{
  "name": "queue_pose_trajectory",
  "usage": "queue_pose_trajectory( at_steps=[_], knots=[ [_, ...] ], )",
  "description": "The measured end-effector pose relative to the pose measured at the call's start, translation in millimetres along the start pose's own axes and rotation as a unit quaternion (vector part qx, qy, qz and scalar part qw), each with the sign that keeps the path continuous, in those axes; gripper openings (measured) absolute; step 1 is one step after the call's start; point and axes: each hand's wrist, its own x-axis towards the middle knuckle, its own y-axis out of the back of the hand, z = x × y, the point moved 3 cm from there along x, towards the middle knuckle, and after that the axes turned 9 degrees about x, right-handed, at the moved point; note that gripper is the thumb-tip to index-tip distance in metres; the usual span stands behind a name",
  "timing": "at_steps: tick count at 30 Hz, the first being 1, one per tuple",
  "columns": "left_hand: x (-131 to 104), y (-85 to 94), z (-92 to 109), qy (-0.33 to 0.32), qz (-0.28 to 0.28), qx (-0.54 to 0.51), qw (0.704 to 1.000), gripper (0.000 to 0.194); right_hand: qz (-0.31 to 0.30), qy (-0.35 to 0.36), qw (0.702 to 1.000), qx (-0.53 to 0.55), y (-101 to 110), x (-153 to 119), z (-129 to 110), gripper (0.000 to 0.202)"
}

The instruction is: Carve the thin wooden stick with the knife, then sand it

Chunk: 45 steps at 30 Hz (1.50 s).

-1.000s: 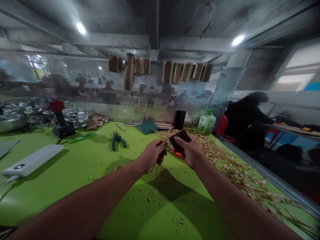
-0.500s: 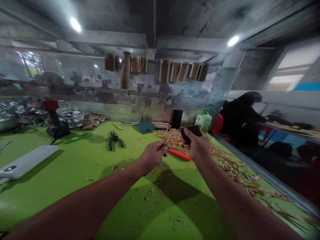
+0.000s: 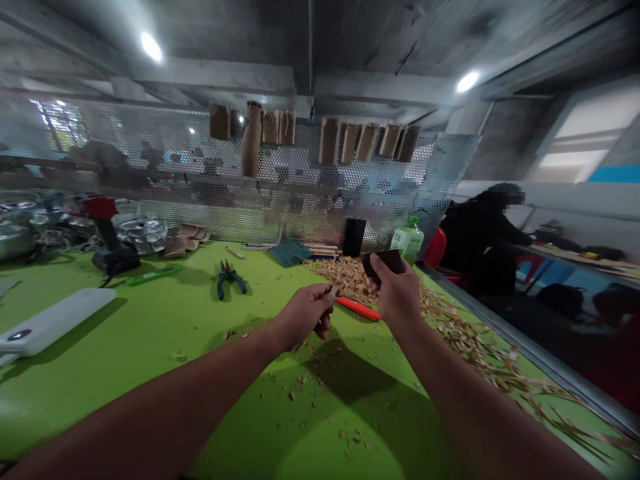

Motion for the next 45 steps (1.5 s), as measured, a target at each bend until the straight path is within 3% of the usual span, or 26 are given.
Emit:
queue_pose_trajectory(
  at_steps=[5,7,15,22,30,34,36,39,42,45],
  knots=[
    [-1,2.8,5,-0.006,0.018,0.045,0.999,0.024,-0.122,0.010,0.992,-0.014,-13,-15,0,0.032],
    [0,5.1,6,-0.029,0.025,0.060,0.997,0.028,-0.134,0.016,0.990,-0.049,-15,-20,4,0.032],
    [7,21.8,5,-0.087,0.108,0.157,0.978,0.022,-0.051,0.001,0.998,-0.035,-3,-3,5,0.039],
    [10,24.2,6,-0.154,0.132,0.219,0.954,0.016,-0.147,-0.027,0.989,-0.021,-18,-23,5,0.035],
    [6,25.1,7,-0.145,0.164,0.267,0.938,0.013,-0.036,0.015,0.999,-0.030,-5,-8,2,0.036],
    [4,24.5,10,-0.174,0.185,0.293,0.922,0.011,-0.145,0.032,0.986,-0.078,-14,-21,0,0.031],
    [3,24.6,10,-0.194,0.191,0.327,0.905,0.012,-0.164,0.048,0.977,-0.132,-16,-25,2,0.029],
    [4,26.4,9,-0.204,0.205,0.371,0.882,0.014,-0.108,0.058,0.981,-0.151,-11,-19,3,0.032],
    [5,27.2,7,-0.199,0.207,0.399,0.871,0.013,-0.050,0.040,0.992,-0.105,-6,-13,2,0.035],
    [5,26.5,7,-0.183,0.201,0.422,0.865,0.025,-0.081,0.028,0.994,-0.075,-9,-17,2,0.036]
  ],
)
